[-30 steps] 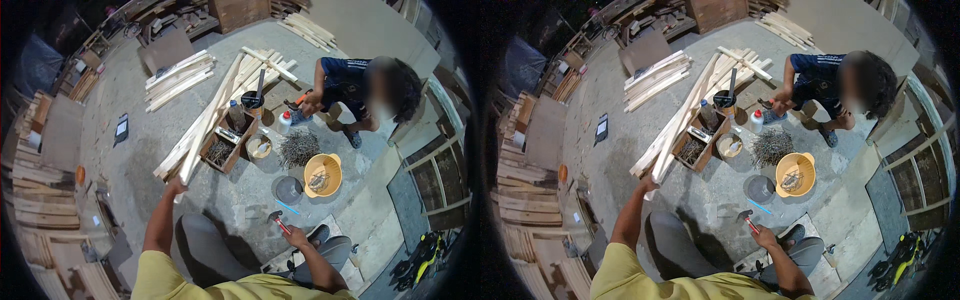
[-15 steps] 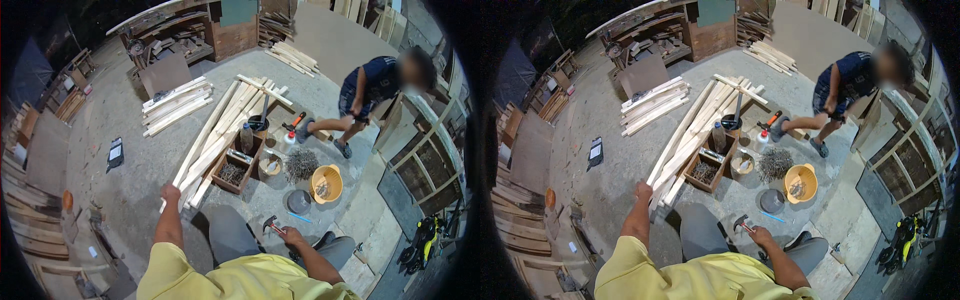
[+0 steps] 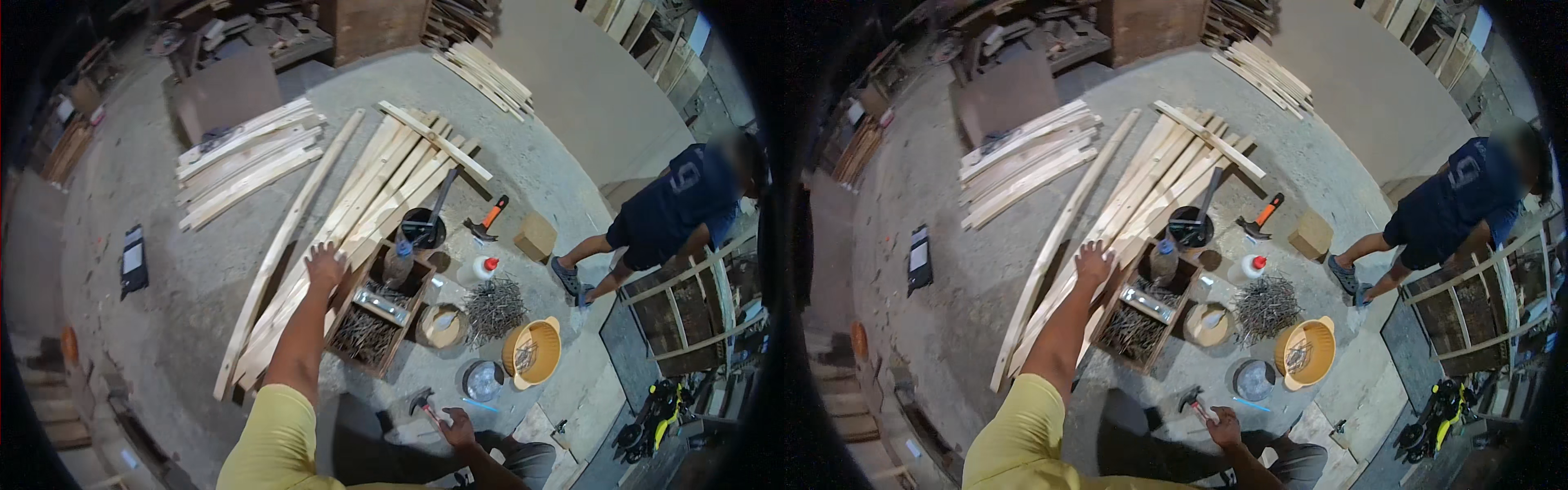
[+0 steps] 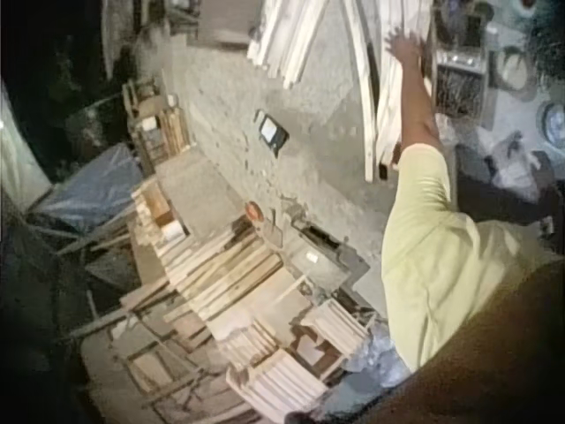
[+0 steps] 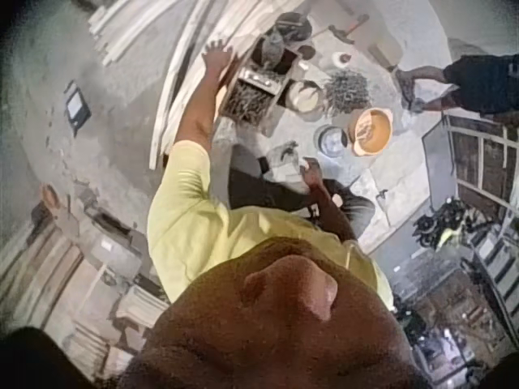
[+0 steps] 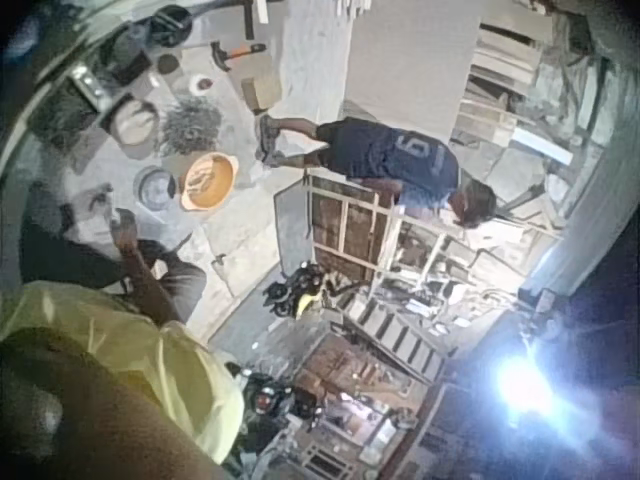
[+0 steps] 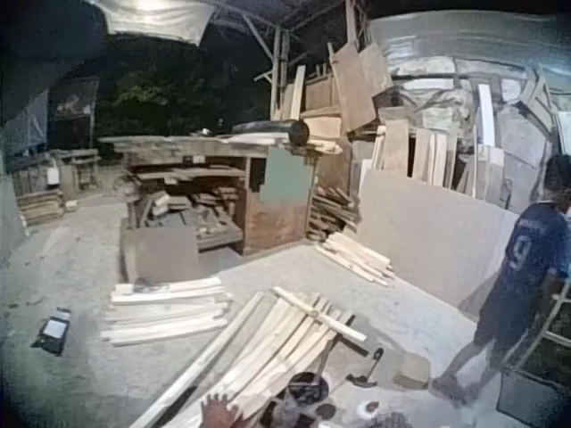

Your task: The person is marking wood with a pencil and applying glue to join pieces for a wooden frame in a workshop.

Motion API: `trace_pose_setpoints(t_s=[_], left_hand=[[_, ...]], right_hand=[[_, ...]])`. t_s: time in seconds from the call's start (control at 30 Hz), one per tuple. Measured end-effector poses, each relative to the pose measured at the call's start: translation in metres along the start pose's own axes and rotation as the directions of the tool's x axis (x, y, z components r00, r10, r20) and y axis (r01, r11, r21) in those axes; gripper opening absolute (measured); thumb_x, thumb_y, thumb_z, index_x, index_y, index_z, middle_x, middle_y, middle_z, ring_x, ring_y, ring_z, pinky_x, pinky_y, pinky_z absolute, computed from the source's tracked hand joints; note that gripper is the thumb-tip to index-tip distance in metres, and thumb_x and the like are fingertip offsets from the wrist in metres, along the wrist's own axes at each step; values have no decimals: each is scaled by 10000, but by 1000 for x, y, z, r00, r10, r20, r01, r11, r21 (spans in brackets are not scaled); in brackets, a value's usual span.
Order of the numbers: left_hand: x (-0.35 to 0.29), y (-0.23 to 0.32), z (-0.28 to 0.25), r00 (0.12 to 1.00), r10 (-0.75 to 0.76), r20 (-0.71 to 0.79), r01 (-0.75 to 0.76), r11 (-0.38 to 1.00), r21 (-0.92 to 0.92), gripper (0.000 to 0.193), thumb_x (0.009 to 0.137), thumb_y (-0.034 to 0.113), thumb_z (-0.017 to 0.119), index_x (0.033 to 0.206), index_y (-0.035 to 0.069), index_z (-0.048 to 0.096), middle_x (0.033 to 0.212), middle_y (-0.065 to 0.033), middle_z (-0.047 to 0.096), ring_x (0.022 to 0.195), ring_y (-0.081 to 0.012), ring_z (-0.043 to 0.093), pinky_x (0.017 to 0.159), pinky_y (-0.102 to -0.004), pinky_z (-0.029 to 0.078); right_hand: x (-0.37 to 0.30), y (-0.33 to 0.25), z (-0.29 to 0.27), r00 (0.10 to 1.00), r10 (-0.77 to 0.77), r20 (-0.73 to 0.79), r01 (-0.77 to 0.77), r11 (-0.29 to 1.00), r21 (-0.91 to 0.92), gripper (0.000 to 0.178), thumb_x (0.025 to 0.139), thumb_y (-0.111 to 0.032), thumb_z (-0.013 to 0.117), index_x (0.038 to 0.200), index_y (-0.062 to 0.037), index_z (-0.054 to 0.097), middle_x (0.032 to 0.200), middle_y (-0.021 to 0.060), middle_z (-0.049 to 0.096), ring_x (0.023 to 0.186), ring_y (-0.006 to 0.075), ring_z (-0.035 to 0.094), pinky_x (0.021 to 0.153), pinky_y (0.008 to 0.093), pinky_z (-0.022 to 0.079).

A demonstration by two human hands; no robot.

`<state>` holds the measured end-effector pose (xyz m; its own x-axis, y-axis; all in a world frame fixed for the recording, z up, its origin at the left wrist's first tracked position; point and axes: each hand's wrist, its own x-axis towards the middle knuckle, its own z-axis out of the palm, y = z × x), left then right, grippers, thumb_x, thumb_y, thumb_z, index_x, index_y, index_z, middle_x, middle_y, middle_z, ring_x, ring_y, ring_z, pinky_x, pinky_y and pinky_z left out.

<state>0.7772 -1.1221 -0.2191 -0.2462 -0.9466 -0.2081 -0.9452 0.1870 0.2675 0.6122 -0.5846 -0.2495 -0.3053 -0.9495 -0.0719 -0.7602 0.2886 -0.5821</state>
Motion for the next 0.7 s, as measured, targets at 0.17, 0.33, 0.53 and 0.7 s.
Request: trace_pose_setpoints(t_s=[0.17,0.33,0.53,0.7], left_hand=[[24,16,31,990,30,-138,-31,999,-8,624,946,518,379,1419,114,424,1557,-145,229,1442,-384,155,1119,-651,89],[25,32,19,986,24,-167,-14,998,62,586,949,486,409,1366,79,472,1502,-180,333,1405,-407,240,1088,-667,144],[34,43,26,980,56,-193,-44,997,64,485,921,372,495,1292,60,513,1433,-221,400,1343,-440,331,1047,-667,220],[33,39,17,982,34,-185,-20,997,73,484,914,360,494,1299,67,511,1430,-217,406,1347,-435,328,1061,-656,219]], right_hand=[[127,-2,-104,859,505,-88,-500,863,68,176,820,-112,637,978,-32,642,855,192,659,796,326,653,678,406,505],[332,13,-209,885,205,-419,-170,978,119,124,888,-101,629,957,1,634,834,149,618,798,264,607,733,348,475],[575,87,-210,965,-96,-243,25,960,-281,385,813,-197,666,1158,-52,577,1132,171,557,1053,331,553,859,437,472],[692,103,-184,984,51,-171,-126,874,-469,551,801,-299,674,1283,-81,519,1251,149,535,1169,341,511,922,491,460]])
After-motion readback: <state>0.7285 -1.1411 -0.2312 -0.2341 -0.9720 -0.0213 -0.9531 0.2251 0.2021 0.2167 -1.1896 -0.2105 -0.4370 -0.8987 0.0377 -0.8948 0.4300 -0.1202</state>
